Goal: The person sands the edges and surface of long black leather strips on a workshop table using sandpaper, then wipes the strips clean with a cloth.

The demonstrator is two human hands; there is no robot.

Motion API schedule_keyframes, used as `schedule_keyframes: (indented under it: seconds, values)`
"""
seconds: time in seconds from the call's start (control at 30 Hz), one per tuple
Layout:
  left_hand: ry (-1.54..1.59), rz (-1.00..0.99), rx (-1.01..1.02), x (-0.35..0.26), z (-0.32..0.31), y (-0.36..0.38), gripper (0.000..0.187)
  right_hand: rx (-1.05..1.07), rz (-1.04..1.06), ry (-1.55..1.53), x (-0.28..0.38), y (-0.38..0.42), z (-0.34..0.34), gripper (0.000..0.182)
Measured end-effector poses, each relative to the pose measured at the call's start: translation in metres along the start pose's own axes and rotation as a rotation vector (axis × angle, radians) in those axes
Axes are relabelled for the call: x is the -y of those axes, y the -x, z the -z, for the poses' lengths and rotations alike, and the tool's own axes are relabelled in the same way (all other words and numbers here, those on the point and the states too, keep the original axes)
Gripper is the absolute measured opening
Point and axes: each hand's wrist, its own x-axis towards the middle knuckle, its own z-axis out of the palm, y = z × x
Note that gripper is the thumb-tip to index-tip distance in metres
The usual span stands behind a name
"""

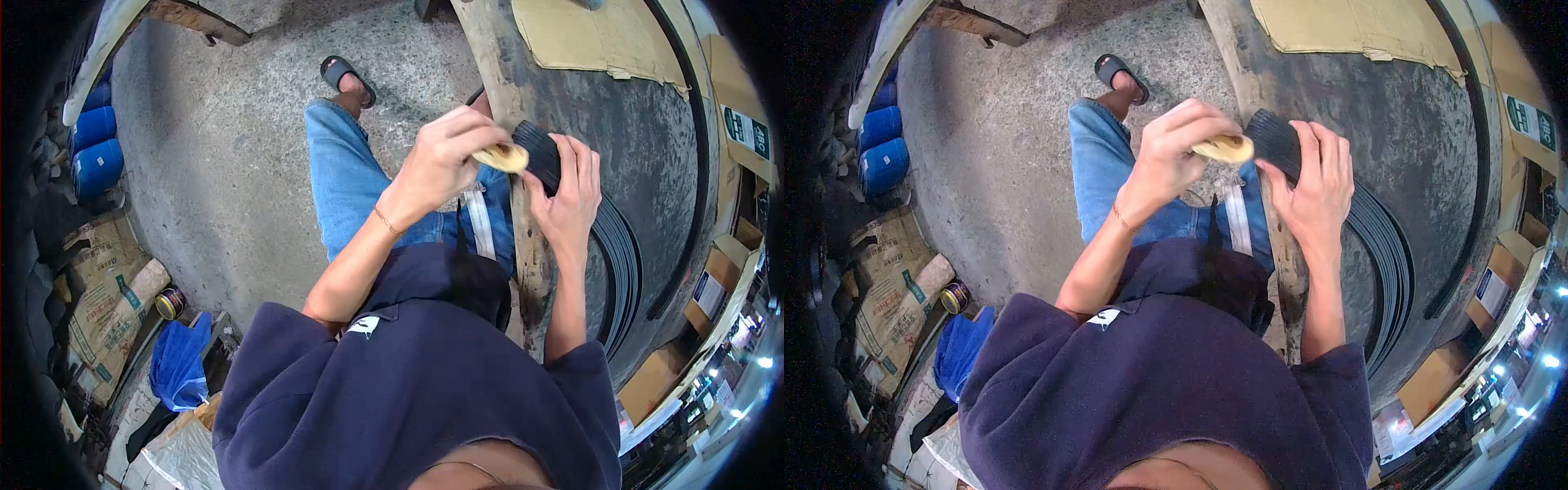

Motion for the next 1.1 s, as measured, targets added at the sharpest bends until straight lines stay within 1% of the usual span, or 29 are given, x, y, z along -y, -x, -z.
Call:
schedule_keyframes:
  seconds: [0.03,0.07,0.1,0.13,0.17,0.23,0.27,0.3,0.37,0.4,0.43,0.5,0.53,0.57,0.63,0.67,0.73,0.77,0.83,0.87,0.9,0.97,1.0,1.07,1.1]
  values:
    - [0.002,-0.002,0.002,0.005,-0.001,0.002,0.042,0.007,-0.004,0.006,0.0,0.0,0.001,0.059]
    - [-0.066,0.015,0.024,0.016,0.0,0.007,0.04,0.002,-0.009,0.008,0.0,0.001,0.002,0.059]
    - [-0.138,0.036,0.045,0.015,0.004,0.003,0.038,0.002,-0.008,0.011,0.0,0.002,0.002,0.059]
    - [-0.118,0.021,-0.002,0.01,0.003,0.004,0.035,0.002,-0.004,0.013,0.0,0.001,0.001,0.059]
    - [-0.12,0.018,0.003,0.006,0.001,0.0,0.035,-0.002,-0.008,0.011,-0.001,-0.002,-0.002,0.059]
    - [-0.15,-0.096,-0.032,-0.012,-0.004,0.0,0.047,0.037,-0.018,0.0,-0.002,0.002,0.002,0.059]
    - [-0.175,0.005,-0.007,-0.001,-0.009,0.008,0.047,0.008,-0.015,-0.015,0.001,0.0,0.001,0.058]
    - [-0.181,-0.011,-0.012,0.003,-0.006,0.005,0.047,-0.008,-0.009,-0.012,-0.001,-0.003,0.0,0.058]
    - [-0.353,0.052,0.082,0.006,0.001,0.009,0.033,-0.008,0.001,-0.003,-0.001,0.001,0.0,0.058]
    - [-0.341,-0.054,0.005,-0.001,-0.001,0.003,0.034,-0.003,-0.005,-0.005,-0.001,0.002,0.0,0.058]
    - [-0.341,-0.047,0.008,-0.004,-0.005,0.002,0.034,0.015,-0.017,-0.006,-0.002,0.002,0.0,0.058]
    - [-0.408,-0.121,0.027,-0.008,-0.009,-0.002,0.036,0.028,-0.02,-0.006,-0.002,0.0,0.0,0.058]
    - [-0.357,-0.016,0.027,0.0,-0.01,0.0,0.037,0.021,-0.014,-0.006,-0.001,0.001,0.0,0.058]
    - [-0.388,0.084,0.11,0.004,0.0,0.001,0.047,0.01,-0.009,-0.004,-0.001,0.001,0.001,0.058]
    - [-0.471,0.157,0.17,0.007,0.011,-0.003,0.047,0.009,-0.019,-0.002,-0.001,0.0,0.002,0.058]
    - [-0.472,0.161,0.173,0.004,0.01,-0.004,0.047,0.022,-0.019,-0.009,-0.001,0.0,0.001,0.058]
    - [-0.334,0.032,0.086,-0.007,0.007,-0.012,0.048,0.018,-0.015,-0.018,-0.001,0.0,-0.001,0.058]
    - [-0.333,0.035,0.085,-0.009,0.004,-0.011,0.048,0.016,-0.01,-0.022,-0.002,0.0,0.0,0.058]
    - [-0.335,-0.029,0.182,-0.008,-0.002,-0.014,0.042,0.012,-0.008,-0.018,-0.003,0.0,0.001,0.058]
    - [-0.305,-0.034,0.221,-0.004,0.0,-0.014,0.046,0.014,-0.01,-0.019,-0.002,0.0,0.001,0.058]
    - [-0.309,-0.036,0.221,-0.001,0.001,-0.015,0.046,0.01,-0.009,-0.021,-0.002,-0.001,0.001,0.058]
    - [-0.221,-0.08,0.134,0.004,0.002,-0.014,0.041,0.015,-0.009,-0.012,-0.001,0.0,0.001,0.058]
    - [-0.221,-0.079,0.135,0.008,0.001,-0.014,0.041,0.017,-0.009,-0.014,-0.001,0.0,0.0,0.058]
    - [-0.186,-0.104,0.098,0.015,-0.002,-0.014,0.033,0.002,0.005,-0.007,-0.003,0.0,0.0,0.059]
    - [-0.184,-0.105,0.098,0.019,-0.003,-0.015,0.033,0.002,0.004,-0.005,-0.003,0.0,0.0,0.059]
